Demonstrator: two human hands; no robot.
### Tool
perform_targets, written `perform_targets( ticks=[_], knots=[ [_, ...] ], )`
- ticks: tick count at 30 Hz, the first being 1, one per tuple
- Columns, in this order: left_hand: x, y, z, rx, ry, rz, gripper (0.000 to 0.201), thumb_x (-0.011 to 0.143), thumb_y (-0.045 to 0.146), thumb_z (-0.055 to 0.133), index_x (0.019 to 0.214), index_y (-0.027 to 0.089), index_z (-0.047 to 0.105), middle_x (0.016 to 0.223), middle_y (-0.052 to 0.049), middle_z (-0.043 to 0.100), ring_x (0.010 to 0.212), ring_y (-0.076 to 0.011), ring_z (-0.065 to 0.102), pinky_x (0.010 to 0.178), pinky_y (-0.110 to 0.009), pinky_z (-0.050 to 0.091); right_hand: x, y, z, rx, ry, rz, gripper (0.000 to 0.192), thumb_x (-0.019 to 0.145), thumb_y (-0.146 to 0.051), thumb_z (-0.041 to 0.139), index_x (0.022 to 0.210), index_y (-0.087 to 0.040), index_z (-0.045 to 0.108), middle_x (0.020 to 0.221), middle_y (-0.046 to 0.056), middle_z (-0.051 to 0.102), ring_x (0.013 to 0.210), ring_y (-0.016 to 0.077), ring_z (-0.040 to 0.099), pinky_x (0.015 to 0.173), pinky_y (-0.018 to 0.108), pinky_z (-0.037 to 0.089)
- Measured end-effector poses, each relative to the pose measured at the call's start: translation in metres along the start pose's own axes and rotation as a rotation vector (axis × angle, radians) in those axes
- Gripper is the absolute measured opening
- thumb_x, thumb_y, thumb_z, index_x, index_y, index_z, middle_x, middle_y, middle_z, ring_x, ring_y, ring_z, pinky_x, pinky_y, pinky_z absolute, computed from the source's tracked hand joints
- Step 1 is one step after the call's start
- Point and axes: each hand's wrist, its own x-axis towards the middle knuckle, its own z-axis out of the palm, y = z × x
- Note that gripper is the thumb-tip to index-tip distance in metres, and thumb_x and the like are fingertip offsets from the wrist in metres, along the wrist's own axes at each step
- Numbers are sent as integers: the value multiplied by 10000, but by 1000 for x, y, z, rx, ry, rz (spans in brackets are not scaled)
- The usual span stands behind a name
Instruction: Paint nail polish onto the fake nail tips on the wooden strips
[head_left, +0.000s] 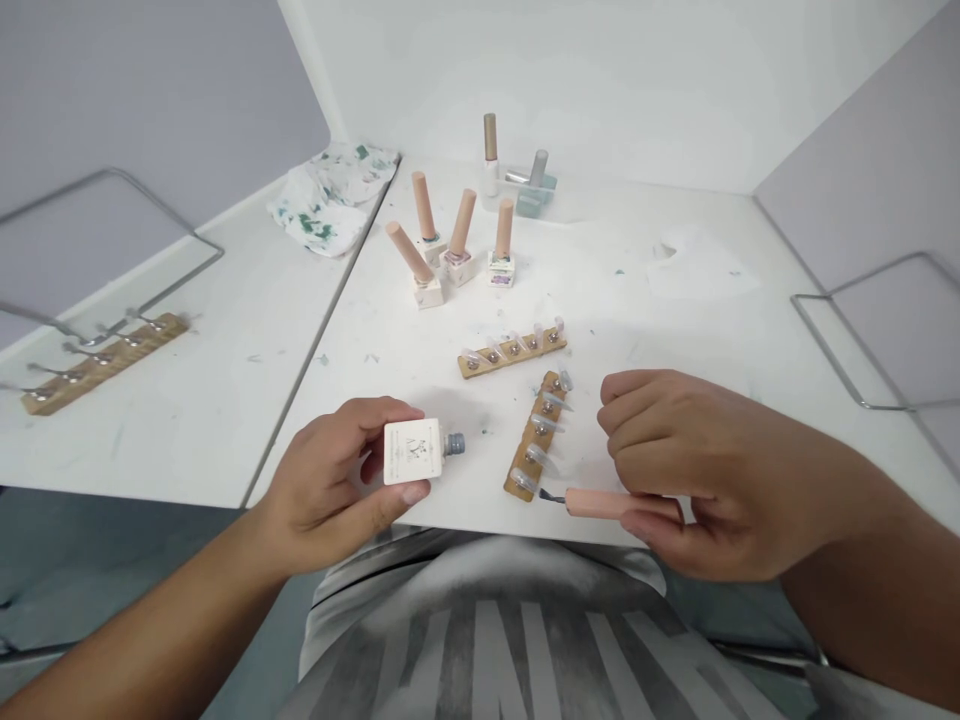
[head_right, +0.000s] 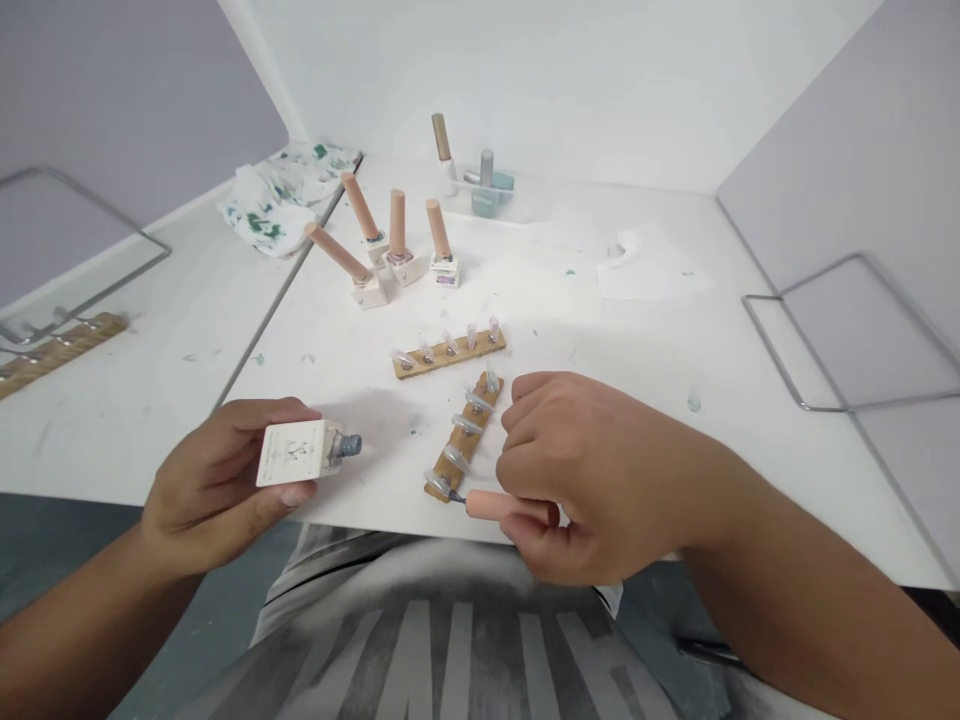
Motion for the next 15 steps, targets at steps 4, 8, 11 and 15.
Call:
perform_targets(
  ticks=[4,8,11,15],
  knots=[
    [-1,1,0,-11,0,-14,358,843,293,598,1173,207,491,822,-41,612,671,-167,582,531,-259,457,-2,0,-1,0,-24,12,362,817,-173,512,545,-184,273,471,-60,274,504,100,182,589,292,290],
    [-1,2,-1,-10,7,-23,360,834,294,608,1169,214,501,802,-38,615,669,-174,581,523,-264,449,-5,2,-5,3,-10,4,351,798,-154,521,553,-191,272,484,-54,288,504,104,208,580,299,286],
    [-1,2,-1,-25,16,-20,370,833,294,611,1176,210,502,817,-44,618,672,-172,581,523,-263,447,-4,4,-8,4,87,-7,328,776,-143,525,567,-200,278,495,-49,290,508,111,245,569,298,280],
    [-1,1,-1,-41,13,7,356,842,290,600,1174,204,504,790,-35,623,623,-153,568,503,-248,436,0,5,-7,-25,269,-25,274,812,-169,511,620,-216,321,514,-53,302,493,112,278,564,296,287]
  ],
)
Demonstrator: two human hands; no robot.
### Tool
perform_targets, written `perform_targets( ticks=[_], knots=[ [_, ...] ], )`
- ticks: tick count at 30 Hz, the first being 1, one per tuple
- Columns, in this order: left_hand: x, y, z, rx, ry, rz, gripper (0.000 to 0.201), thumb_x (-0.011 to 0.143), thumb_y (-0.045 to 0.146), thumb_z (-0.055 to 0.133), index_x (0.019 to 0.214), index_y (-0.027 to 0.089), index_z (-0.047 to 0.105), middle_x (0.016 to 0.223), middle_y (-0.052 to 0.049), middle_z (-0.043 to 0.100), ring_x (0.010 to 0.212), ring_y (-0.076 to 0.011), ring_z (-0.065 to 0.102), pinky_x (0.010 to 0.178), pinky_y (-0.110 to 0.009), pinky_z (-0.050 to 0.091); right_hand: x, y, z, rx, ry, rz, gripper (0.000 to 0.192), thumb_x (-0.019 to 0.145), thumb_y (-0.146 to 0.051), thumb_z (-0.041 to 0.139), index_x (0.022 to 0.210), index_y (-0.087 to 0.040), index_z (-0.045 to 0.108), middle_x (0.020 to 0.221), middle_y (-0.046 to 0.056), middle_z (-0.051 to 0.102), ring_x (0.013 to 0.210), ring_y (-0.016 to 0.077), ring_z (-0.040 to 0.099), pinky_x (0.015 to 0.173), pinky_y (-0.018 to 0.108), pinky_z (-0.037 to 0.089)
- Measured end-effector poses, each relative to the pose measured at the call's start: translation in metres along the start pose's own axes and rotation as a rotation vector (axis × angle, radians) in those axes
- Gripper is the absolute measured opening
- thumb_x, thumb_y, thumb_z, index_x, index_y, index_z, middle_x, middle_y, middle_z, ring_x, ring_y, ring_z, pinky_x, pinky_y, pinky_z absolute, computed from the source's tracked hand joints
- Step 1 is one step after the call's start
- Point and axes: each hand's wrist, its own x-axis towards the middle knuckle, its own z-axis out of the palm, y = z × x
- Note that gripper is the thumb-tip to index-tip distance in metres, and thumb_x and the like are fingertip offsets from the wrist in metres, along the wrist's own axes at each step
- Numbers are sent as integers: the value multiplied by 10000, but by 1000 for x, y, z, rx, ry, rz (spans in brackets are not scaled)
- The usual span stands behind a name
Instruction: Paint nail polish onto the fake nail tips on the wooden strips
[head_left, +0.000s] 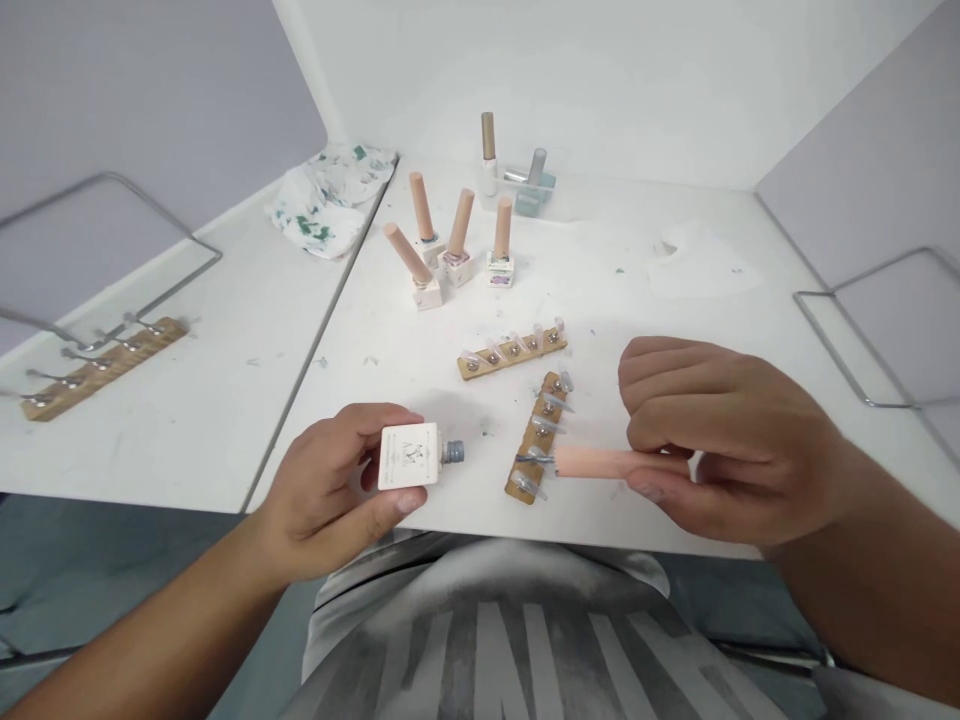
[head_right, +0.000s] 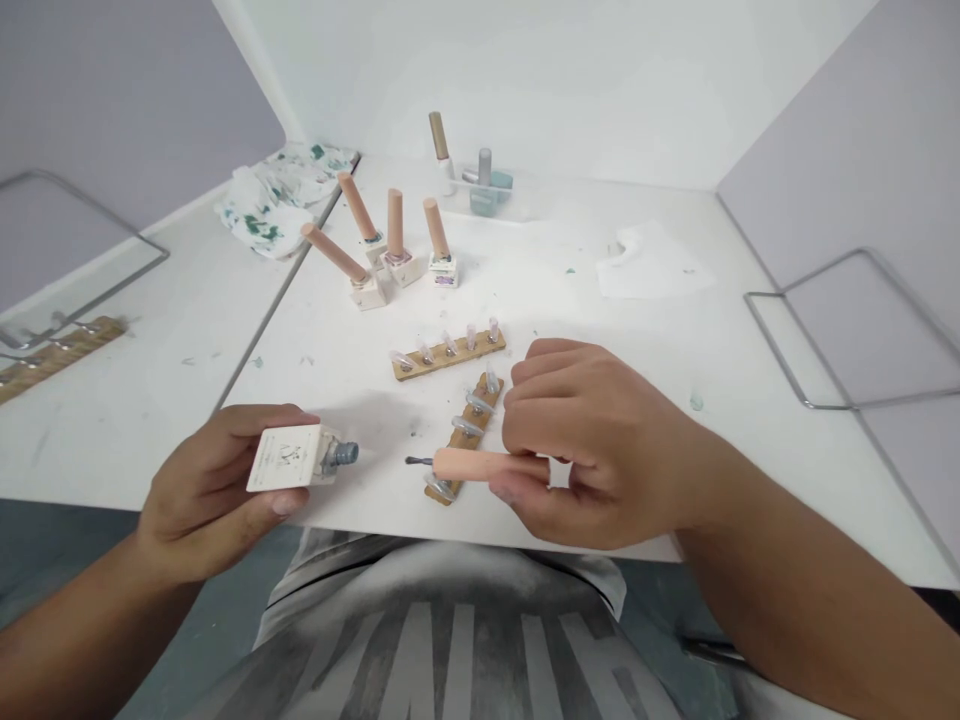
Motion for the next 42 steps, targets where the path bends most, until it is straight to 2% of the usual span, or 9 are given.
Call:
perform_targets(
  ticks=[4,9,17,28,34,42],
  knots=[
    [1,0,-1,-12,-39,25,343,860,290,570,1174,176,493,747,-34,618,611,-155,572,484,-240,424,3,0,9,-38,108,-53,179,839,-193,530,704,-213,413,531,-50,353,493,113,324,585,300,319],
    [3,1,0,-34,-43,42,328,869,306,548,1155,161,484,706,-21,587,586,-147,551,488,-240,408,3,1,23,-77,176,-123,127,805,-180,588,754,-192,473,536,-38,409,516,119,350,583,303,323],
    [3,0,3,-137,-49,38,321,879,323,535,1152,162,480,727,-28,578,586,-141,531,481,-234,398,4,3,29,-74,195,-136,133,803,-201,596,744,-189,477,562,-44,388,522,115,362,592,293,327],
    [8,4,3,-114,-82,21,287,891,322,518,1136,184,467,661,4,553,536,-133,505,470,-240,369,5,3,32,-76,206,-140,154,793,-192,616,741,-181,471,564,-41,396,532,111,349,597,296,330],
    [10,7,3,-71,-91,34,276,892,319,510,1127,181,467,630,11,547,523,-132,507,450,-235,353,6,1,35,-116,194,-143,150,811,-211,622,741,-169,496,569,-37,424,543,110,351,600,296,326],
    [7,3,5,100,-104,86,351,882,365,535,1161,162,470,680,-8,597,546,-141,536,492,-248,365,10,-2,46,-178,154,-91,220,852,-287,601,686,-149,558,567,-18,454,561,119,359,622,310,320]
  ],
)
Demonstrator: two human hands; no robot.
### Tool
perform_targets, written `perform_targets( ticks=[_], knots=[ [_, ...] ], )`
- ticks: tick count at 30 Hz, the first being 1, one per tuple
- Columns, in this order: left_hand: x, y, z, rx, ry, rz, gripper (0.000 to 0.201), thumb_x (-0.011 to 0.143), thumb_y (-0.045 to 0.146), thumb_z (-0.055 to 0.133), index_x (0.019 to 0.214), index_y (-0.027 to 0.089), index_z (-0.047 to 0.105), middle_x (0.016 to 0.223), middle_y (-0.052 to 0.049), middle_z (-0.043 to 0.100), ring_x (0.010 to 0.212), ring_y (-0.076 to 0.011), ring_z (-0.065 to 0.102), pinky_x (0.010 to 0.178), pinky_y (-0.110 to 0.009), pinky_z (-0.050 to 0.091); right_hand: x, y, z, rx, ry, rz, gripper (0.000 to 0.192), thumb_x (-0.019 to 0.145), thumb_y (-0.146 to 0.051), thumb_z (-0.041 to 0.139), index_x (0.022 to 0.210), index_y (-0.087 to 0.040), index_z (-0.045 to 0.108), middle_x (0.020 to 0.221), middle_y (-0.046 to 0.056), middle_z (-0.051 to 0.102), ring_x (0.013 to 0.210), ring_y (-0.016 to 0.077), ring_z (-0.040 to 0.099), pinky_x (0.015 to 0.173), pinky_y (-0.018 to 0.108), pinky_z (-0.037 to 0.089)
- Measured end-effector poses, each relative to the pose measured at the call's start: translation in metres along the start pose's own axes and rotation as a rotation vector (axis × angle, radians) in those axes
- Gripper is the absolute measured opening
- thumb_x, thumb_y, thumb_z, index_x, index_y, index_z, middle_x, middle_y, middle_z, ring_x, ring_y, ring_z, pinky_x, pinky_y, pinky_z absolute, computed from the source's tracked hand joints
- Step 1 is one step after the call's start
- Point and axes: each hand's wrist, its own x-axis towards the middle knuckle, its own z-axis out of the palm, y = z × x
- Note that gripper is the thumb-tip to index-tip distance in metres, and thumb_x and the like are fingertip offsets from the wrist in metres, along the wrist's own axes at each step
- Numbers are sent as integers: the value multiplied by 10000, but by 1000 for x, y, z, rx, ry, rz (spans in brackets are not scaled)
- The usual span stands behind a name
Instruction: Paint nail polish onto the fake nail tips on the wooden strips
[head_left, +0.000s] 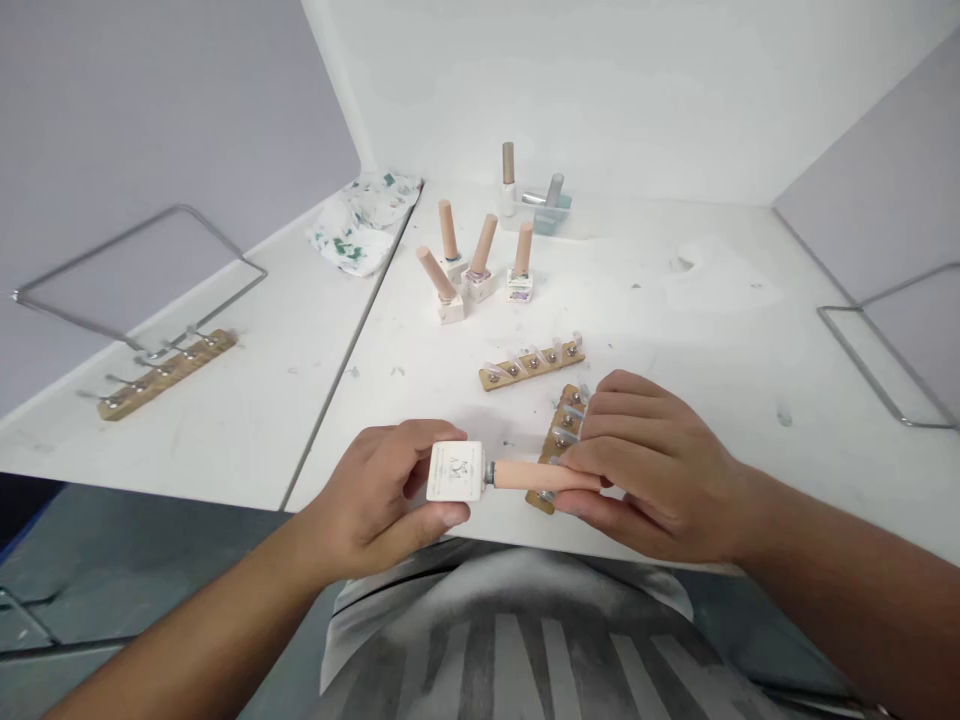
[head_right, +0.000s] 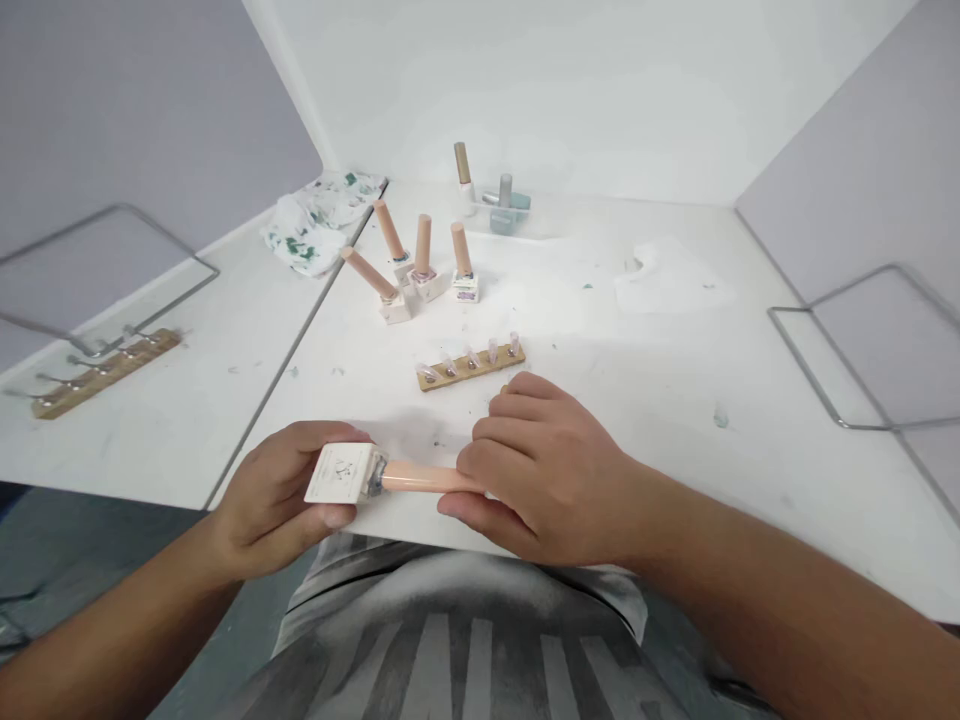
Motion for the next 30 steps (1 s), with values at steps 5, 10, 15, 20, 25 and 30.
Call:
perform_targets(
  ticks=[5,10,15,20,25,30],
  knots=[
    [0,-1,1,-23,0,6,354,871,338,556,1164,159,471,733,-25,609,563,-137,542,525,-253,386,0,1,-4,7,-49,59,252,888,-276,537,669,-152,557,545,-23,444,551,117,348,633,308,304],
    [0,-2,1,-53,45,11,320,878,331,540,1145,165,481,654,1,577,563,-144,546,508,-243,375,-2,3,-12,122,-150,128,236,915,-232,477,693,-162,517,554,-48,424,532,89,337,652,282,309],
    [0,-4,0,-69,43,0,295,877,323,536,1123,169,485,739,-27,615,632,-156,583,534,-242,411,-2,2,-25,172,-267,229,287,945,-253,441,677,-161,491,557,-47,412,526,81,344,647,258,329],
    [-2,-5,-1,-124,24,-45,282,887,298,520,1133,169,473,711,-16,597,627,-151,577,517,-227,411,-7,-5,-39,161,-303,316,304,945,-290,450,673,-160,495,552,-42,429,530,82,355,642,255,339],
    [-1,-3,-3,-147,4,-100,275,869,280,546,1114,171,486,709,-12,597,611,-144,573,505,-218,414,-31,-7,-40,188,-328,430,303,935,-285,469,658,-163,475,548,-34,422,559,89,383,581,232,318],
    [0,-2,-4,-135,-17,-117,286,861,275,558,1117,162,500,772,-35,622,605,-140,583,494,-218,428,-46,-5,-33,256,-296,449,290,909,-263,504,641,-158,461,548,-40,414,530,67,361,524,212,280]
  ],
)
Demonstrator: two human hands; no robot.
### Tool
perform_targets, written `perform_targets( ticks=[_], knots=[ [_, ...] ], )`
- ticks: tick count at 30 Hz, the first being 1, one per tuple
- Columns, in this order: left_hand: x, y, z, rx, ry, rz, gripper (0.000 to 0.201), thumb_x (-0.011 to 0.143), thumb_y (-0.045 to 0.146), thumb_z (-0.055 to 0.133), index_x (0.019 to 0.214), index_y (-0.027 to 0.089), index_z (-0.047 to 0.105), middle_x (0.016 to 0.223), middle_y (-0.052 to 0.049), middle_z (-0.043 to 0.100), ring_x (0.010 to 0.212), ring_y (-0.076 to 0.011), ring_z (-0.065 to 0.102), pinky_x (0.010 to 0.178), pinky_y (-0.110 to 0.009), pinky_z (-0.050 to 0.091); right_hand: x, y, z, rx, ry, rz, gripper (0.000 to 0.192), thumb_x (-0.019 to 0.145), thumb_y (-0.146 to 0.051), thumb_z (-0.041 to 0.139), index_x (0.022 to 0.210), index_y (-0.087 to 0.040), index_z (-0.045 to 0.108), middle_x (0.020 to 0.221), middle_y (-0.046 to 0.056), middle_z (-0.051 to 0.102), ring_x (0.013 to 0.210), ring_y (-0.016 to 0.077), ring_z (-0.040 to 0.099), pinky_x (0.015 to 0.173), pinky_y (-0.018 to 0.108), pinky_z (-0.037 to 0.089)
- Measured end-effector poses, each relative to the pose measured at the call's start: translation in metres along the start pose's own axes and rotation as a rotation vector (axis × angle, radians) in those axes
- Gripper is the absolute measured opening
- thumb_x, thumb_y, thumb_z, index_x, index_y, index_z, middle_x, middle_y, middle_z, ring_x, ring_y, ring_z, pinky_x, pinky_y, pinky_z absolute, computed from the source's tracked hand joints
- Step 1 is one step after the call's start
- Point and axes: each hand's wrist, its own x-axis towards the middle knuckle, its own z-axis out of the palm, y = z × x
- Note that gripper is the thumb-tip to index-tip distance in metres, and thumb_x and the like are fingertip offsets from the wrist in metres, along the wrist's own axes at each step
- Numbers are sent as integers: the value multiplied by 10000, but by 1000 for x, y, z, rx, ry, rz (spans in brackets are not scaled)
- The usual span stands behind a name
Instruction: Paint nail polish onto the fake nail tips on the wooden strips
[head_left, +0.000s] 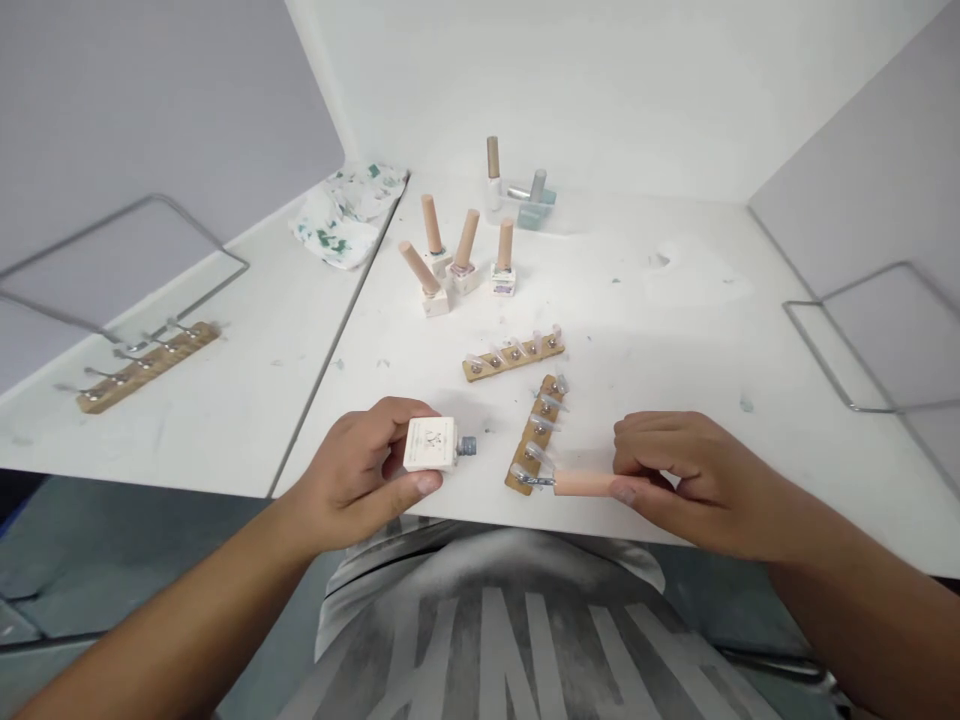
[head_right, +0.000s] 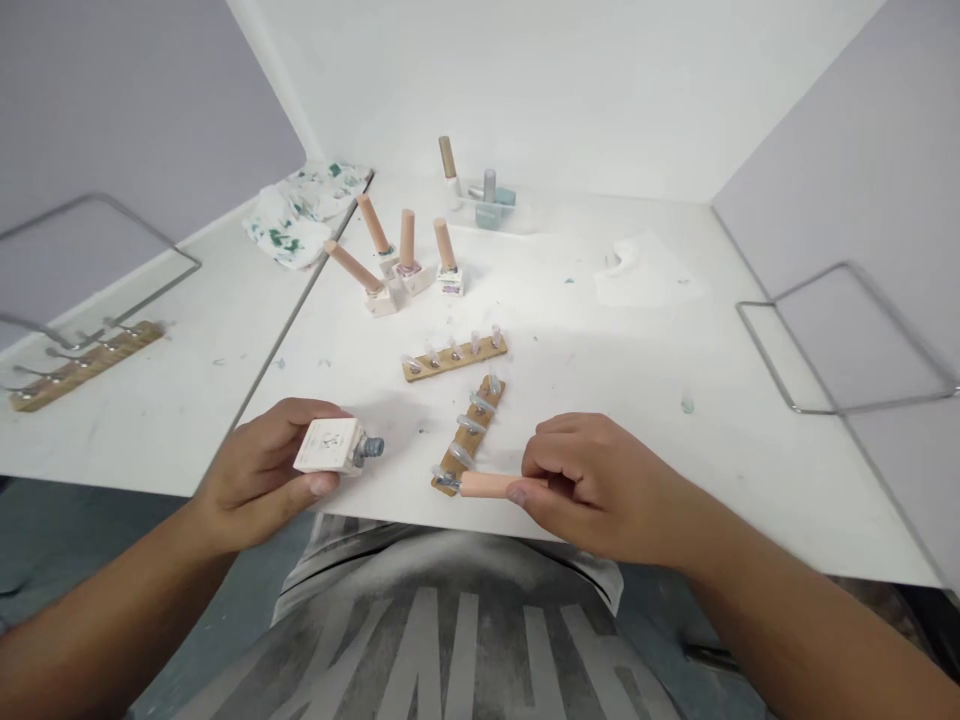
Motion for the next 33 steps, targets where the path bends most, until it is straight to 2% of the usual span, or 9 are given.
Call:
perform_targets(
  ticks=[9,14,24,33],
  knots=[
    [2,2,-1,-34,30,6,285,875,286,562,1119,154,497,675,1,572,560,-125,532,447,-208,397,7,2,5,24,44,-81,264,862,-227,547,631,-163,437,523,-60,333,500,60,298,501,226,229],
    [4,4,-2,-82,60,-1,312,874,286,579,1141,142,504,728,-8,572,591,-118,520,471,-212,403,7,-4,5,-18,11,-99,254,844,-203,547,633,-173,407,544,-57,316,516,73,274,524,243,235],
    [6,6,-4,-116,34,-33,308,854,251,591,1132,148,509,705,-5,576,558,-122,512,444,-224,390,3,-10,-5,23,25,-100,283,826,-151,531,611,-188,351,528,-51,282,500,87,263,507,271,223],
    [2,5,-3,-83,51,-45,347,837,246,610,1152,139,509,778,-30,614,614,-132,551,479,-227,418,8,-11,5,-32,44,-99,310,799,-156,561,598,-175,326,541,-51,281,533,87,230,527,272,210]
  ],
)
